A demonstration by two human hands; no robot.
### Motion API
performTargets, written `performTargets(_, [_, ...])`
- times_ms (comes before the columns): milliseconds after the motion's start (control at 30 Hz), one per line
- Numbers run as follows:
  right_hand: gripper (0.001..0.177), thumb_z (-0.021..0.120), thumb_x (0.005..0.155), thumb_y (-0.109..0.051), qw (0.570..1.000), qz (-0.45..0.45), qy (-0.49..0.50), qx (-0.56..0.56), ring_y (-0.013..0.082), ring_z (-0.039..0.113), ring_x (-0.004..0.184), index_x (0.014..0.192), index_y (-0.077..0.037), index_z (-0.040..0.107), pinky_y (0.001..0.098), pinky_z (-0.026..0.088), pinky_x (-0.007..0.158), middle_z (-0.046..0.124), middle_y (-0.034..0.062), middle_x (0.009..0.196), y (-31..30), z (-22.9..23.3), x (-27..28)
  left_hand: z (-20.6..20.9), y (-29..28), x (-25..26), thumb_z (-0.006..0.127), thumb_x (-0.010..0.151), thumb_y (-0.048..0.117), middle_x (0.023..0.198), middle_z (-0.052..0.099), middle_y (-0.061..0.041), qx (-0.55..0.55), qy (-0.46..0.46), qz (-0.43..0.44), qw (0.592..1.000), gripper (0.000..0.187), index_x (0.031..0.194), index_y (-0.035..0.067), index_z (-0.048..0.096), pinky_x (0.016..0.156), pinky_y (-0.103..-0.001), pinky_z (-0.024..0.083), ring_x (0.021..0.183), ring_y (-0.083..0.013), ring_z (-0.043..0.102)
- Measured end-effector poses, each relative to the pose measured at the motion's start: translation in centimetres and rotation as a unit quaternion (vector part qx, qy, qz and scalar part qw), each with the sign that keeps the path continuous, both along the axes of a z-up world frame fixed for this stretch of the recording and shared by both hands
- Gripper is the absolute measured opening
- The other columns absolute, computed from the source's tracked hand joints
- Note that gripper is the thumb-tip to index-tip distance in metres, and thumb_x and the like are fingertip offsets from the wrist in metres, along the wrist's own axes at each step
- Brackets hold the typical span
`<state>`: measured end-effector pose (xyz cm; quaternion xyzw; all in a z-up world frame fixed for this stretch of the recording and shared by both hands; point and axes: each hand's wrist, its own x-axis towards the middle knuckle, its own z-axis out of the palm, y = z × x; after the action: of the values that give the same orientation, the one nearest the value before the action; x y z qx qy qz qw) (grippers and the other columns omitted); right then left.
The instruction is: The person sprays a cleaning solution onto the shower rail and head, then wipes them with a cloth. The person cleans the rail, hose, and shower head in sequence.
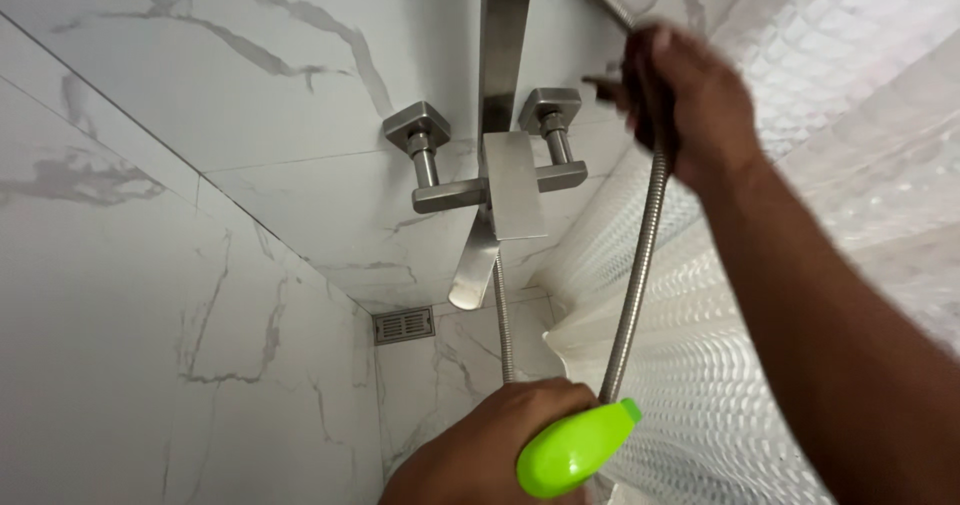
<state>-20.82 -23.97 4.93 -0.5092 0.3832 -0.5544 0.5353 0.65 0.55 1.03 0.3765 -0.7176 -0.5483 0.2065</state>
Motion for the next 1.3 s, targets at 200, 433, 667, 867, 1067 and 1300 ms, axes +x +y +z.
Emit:
performTargets(200, [0.038,0.052,0.119,-0.04,0.975,0.162,0.018,-0.148,0.0179,0.065,0.087,0.126,-0.003,0.057,0.0291,0.053,0.068,0.067,0.0135,0.117,-0.5,6.5,-0.6,-0.4,0.4,0.1,0.07,0.088,0.027,0.118,0.072,-0.014,0.034,-0.018,0.023,0.999,0.043,0.123,0.003,0.067,0.099,-0.038,0.051,0.113,-0.0275,0.07])
performTargets(433, [0.052,0.053,0.103,-0.049,0.981,0.002,0.193,-0.002,0.0248,0.07,0.057,0.114,0.0,0.065,0.0354,0.064,0.05,0.068,0.0194,0.083,3.4,8.9,2.3,3.8,-0.1,1.1,0.078,0.08,0.015,0.12,0.065,-0.019,-0.192,0.075,0.119,0.971,0.048,0.122,-0.003,0.064,0.094,-0.041,0.051,0.111,-0.0303,0.066])
performTargets(667, [0.044,0.057,0.099,-0.04,0.987,0.149,0.041,-0.033,0.0122,0.067,0.073,0.125,-0.005,0.059,0.0261,0.054,0.057,0.072,0.0037,0.09,5.3,7.9,2.7,11.3,-3.2,2.5,0.082,0.079,0.037,0.093,0.07,-0.004,-0.206,0.103,0.32,0.919,0.049,0.113,0.005,0.068,0.07,-0.031,0.06,0.079,-0.0133,0.069])
performTargets(867, [0.043,0.075,0.092,-0.027,0.975,0.04,0.186,-0.118,0.0133,0.064,0.065,0.12,0.002,0.061,0.0264,0.047,0.051,0.071,0.0084,0.083,5.1,11.1,3.5,17.5,-5.7,2.7,0.082,0.077,0.048,0.084,0.07,-0.004,-0.258,0.024,0.38,0.888,0.051,0.105,0.007,0.068,0.069,-0.031,0.057,0.076,-0.0122,0.067])
performTargets(1067, [0.05,0.067,0.098,-0.036,0.982,0.007,0.187,-0.019,0.0164,0.066,0.059,0.105,0.014,0.069,0.0314,0.059,0.054,0.066,0.0109,0.072,5.0,13.8,4.6,22.7,-6.9,2.6,0.079,0.077,0.051,0.079,0.072,-0.004,-0.315,0.031,0.39,0.865,0.051,0.1,0.007,0.068,0.068,-0.032,0.058,0.072,-0.0136,0.068])
performTargets(1300, [0.04,0.057,0.104,-0.031,0.981,-0.055,-0.024,-0.185,0.0162,0.06,0.068,0.127,0.0,0.066,0.0289,0.056,0.065,0.067,0.0116,0.083,6.4,16.9,6.2,27.4,-6.7,2.1,0.08,0.075,0.051,0.082,0.072,-0.002,-0.33,0.039,0.402,0.853,0.052,0.102,0.008,0.068,0.065,-0.032,0.057,0.069,-0.0127,0.069])
